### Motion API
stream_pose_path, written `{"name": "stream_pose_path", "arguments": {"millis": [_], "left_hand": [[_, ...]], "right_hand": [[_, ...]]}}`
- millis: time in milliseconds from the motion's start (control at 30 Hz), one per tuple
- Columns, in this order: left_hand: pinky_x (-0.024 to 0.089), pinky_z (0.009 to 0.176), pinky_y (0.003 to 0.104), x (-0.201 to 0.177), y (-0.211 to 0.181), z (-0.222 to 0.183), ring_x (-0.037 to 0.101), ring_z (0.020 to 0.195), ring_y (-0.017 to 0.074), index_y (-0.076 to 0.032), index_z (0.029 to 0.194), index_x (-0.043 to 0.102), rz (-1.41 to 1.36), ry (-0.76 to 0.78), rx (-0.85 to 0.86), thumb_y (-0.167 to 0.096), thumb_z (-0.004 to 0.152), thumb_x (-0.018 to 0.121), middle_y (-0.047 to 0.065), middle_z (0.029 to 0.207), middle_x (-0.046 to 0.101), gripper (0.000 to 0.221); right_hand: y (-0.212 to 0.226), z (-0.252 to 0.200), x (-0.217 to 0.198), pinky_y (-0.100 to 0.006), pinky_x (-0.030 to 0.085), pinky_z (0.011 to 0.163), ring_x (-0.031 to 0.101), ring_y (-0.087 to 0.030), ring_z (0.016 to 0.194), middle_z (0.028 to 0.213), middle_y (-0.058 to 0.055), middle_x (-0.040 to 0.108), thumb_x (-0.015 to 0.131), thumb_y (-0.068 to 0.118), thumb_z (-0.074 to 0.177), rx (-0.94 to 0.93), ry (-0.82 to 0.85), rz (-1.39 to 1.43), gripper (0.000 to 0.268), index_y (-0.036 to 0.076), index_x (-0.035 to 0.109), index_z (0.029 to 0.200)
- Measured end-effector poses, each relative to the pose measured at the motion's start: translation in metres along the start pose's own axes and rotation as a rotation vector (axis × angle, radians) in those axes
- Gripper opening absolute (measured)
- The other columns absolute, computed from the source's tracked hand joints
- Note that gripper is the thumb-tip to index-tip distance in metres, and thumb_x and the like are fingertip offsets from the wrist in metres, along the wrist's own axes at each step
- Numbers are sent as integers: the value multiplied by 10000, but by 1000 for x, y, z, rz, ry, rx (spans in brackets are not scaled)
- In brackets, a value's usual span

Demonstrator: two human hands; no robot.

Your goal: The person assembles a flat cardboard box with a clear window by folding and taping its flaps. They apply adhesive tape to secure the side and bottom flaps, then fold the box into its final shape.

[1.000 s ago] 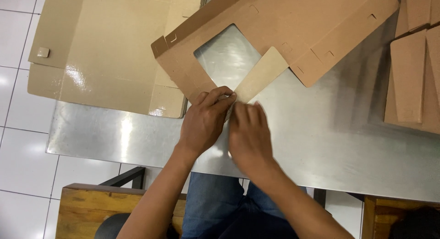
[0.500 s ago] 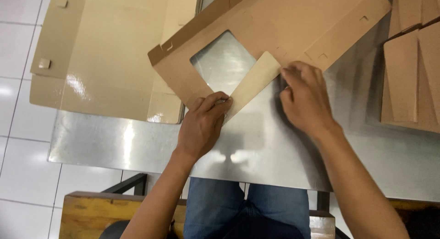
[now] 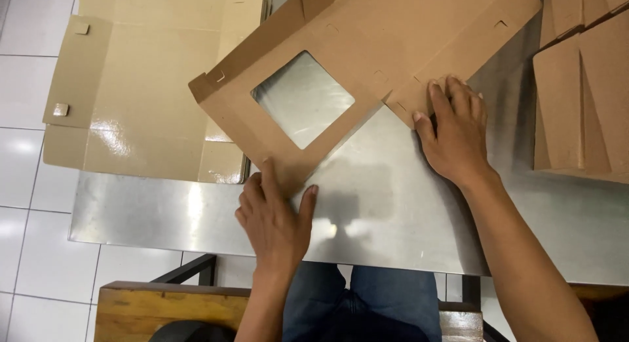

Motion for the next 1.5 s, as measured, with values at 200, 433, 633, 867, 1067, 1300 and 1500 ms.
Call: {"name": "stream_pose_path", "arguments": {"millis": [200, 433, 633, 867, 1067, 1300, 1500], "left_hand": [[479, 660, 318, 3, 6, 14, 590, 770, 255, -152, 1098, 670, -385, -169, 182, -205, 920, 793, 41, 913, 496, 223], [483, 610, 367, -67, 1, 29, 542, 736, 264, -83, 792, 578, -438, -379, 338, -30, 865, 854, 58, 862, 460, 291], [611, 769, 423, -82, 70, 62, 676, 847, 267, 13, 1064, 548, -755, -260, 196, -4, 952, 792, 152, 987, 582, 270], [603, 865, 460, -99, 81, 68, 678, 902, 311, 50, 1361, 435, -771, -171, 2, 11, 972, 640, 249, 1144, 533, 441], [671, 866, 338, -102, 84, 75, 708, 844, 190, 2, 1354, 458, -1029, -143, -114, -50, 980, 625, 131, 1022, 568, 413], [675, 837, 338, -103, 96, 82, 708, 818, 193, -1, 1368, 465, -988, -110, -126, -52, 979, 617, 140, 974, 585, 421], [488, 954, 502, -92, 96, 76, 428, 1177, 471, 29, 1308, 558, -279, -368, 113, -5, 913, 776, 228, 1259, 403, 453]], "right_hand": [[8, -12, -8, -617, 72, 1214, 278, -469, 1468, 1553, -282, 400, 523, 350, 1084, -13, 35, 15, 572, 13, 488, 1544], [23, -36, 6, -598, 184, 1190, 419, -412, 1341, 1462, -190, 505, 617, 409, 994, -130, 28, -109, 587, 118, 567, 1501], [52, -54, 25, -578, 202, 1199, 506, -337, 1205, 1297, -109, 600, 660, 455, 931, -322, 62, -157, 514, 195, 653, 1374], [87, -36, 13, -591, 220, 1215, 419, -391, 1403, 1488, -147, 488, 752, 536, 840, -511, 107, 21, 674, 161, 611, 1382], [119, -21, 10, -618, 180, 1218, 340, -397, 1491, 1575, -187, 425, 800, 653, 740, -644, 197, 65, 984, 139, 471, 1512], [96, -11, 29, -458, 360, 1197, 577, -264, 1336, 1351, -70, 650, 674, 161, 938, -740, -26, 93, 437, 146, 649, 1374], [99, -4, 36, -405, 502, 972, 685, -218, 1102, 1074, 18, 732, 609, 273, 1046, -601, 98, 272, 185, 198, 750, 1140]]}}
Point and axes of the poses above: each hand's wrist, its own z-axis towards the middle knuckle, its own x-axis out of the palm, y = z × x, the point moved 5 cm from there along z, towards the middle knuckle
